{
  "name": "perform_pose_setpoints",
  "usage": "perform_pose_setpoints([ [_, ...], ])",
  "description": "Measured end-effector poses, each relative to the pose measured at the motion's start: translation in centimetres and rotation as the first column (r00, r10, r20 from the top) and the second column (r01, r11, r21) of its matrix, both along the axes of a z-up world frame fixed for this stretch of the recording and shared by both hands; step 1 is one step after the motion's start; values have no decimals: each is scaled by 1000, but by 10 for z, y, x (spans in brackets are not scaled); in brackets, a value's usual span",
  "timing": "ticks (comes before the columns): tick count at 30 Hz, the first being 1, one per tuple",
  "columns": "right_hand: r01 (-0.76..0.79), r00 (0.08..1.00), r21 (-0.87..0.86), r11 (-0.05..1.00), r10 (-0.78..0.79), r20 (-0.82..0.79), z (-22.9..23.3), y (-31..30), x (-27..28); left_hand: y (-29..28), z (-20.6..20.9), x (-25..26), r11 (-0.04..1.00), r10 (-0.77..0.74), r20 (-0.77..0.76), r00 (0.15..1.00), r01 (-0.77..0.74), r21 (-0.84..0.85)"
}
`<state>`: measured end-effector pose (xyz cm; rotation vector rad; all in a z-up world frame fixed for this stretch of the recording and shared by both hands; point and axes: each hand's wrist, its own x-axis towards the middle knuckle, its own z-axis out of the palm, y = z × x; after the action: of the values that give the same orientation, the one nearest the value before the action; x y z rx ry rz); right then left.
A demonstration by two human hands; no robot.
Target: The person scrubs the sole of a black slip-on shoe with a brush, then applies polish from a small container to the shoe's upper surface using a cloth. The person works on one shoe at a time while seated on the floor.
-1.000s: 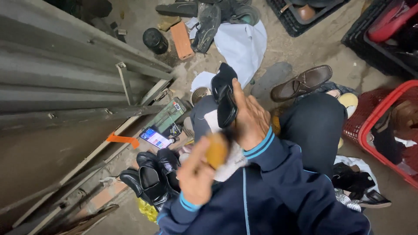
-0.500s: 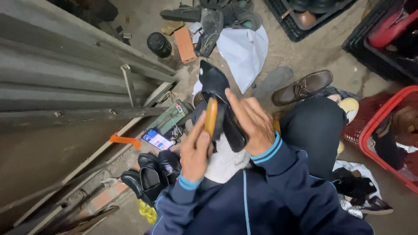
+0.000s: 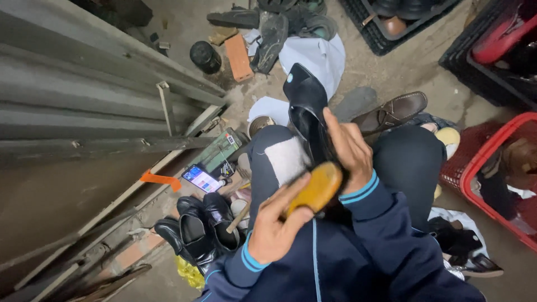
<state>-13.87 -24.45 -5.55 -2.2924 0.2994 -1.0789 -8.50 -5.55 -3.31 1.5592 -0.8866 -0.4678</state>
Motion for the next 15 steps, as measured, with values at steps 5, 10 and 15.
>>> perform_pose_setpoints([
  [5,25,998,-52,998,-22,58,-8,10,-12,-17,-8,14,987,127,-232,964,-101,124],
  [10,56,997,-209,976,-46,55,-21,12,-19,-19,13,0,995,78,-399,914,-50,81],
  [15,84,987,-288,954,-40,154,-17,21,-14,-34,1,5,988,107,-582,806,-153,-30],
])
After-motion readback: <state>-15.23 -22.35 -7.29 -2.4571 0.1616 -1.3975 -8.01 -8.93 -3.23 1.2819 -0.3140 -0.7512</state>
